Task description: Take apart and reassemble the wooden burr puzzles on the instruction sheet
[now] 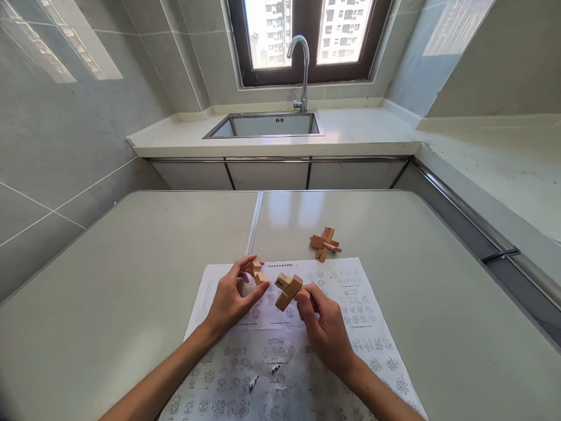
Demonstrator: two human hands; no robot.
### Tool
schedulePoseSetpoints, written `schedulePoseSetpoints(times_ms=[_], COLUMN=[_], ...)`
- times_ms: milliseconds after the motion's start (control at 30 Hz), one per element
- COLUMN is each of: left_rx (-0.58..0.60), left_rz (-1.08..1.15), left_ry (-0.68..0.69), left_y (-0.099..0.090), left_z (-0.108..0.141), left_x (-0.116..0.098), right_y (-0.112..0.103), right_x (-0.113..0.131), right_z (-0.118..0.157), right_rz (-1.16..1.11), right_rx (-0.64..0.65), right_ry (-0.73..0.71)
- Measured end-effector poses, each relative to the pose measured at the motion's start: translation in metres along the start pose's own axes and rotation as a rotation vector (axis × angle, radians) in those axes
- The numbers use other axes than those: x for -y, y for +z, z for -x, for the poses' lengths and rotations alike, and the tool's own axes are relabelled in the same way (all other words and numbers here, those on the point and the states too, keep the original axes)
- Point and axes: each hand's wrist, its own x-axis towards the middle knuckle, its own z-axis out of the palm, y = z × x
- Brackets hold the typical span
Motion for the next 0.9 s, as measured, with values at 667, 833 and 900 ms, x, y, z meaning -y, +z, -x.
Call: schedulePoseSetpoints(times_ms=[667,833,900], left_rx=[-0.058,-0.073,-0.037], left_rz=[-0.455,-0.320,-0.256], left_ry=[0.298,0.334,0.383], left_y=[0.006,0.003,0.001], left_z=[0.000,0.005,0.007], left_x=[0.015,0.004,0.001], right_y=[0.001,0.000,0.000], right_x=[0.008,0.007,0.006], right_z=[-0.001,-0.001,-0.001], right_rz=[0.049,0.054,0.053], right_rx=[0.021,0.021,0.025], right_ry=[-0.024,-0.026,-0.022])
